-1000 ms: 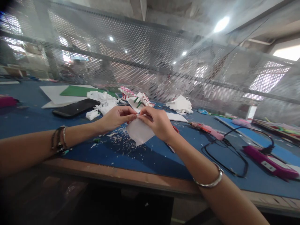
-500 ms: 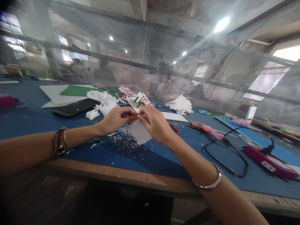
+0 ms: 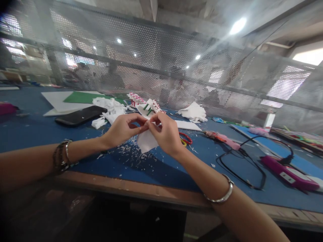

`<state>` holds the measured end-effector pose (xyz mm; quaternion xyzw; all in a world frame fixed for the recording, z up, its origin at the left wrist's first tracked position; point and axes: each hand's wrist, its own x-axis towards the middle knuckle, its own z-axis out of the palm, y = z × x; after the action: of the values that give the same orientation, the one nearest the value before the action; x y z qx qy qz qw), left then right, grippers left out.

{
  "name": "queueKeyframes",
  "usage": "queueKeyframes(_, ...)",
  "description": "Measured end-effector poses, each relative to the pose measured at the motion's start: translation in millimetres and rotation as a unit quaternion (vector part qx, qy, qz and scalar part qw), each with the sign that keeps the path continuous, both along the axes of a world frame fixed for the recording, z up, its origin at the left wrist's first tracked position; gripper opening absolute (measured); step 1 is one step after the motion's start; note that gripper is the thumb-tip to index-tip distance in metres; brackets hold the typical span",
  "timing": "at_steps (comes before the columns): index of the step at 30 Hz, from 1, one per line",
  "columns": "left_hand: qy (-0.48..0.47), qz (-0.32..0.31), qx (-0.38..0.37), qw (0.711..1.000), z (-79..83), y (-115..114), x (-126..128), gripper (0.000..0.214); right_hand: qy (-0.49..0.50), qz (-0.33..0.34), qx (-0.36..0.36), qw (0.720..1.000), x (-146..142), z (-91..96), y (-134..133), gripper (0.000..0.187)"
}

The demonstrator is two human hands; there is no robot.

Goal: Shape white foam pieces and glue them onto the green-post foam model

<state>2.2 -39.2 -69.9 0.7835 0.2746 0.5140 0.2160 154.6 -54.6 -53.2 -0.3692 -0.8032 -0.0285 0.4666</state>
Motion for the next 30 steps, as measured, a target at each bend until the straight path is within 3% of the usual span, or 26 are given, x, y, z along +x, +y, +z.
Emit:
queueKeyframes(7,-0.016,0.005,0.036,0.999,1.1,-1.5,-0.7,0.019,0.04,0.014,-0.04,0.998,1.2,2.5,-1.0,0.008)
queueKeyframes(13,-0.002,0.017,0.056,0.998,3.1,-1.3,-1.5,0.007,0.083,0.067,-0.081,0.991,0.0,2.4,1.0,0.009)
queueKeyframes(18,-0.028,0.012,0.041,0.999,2.9,0.1,-0.4,0.01,0.121,0.12,-0.056,0.984,-1.7,0.6,1.4,0.008)
queueKeyframes(30,0.026,0.03,0.049,0.998,6.3,-1.6,-2.5,0.016,0.107,0.093,-0.037,0.989,-1.8,-1.4,1.7,0.009)
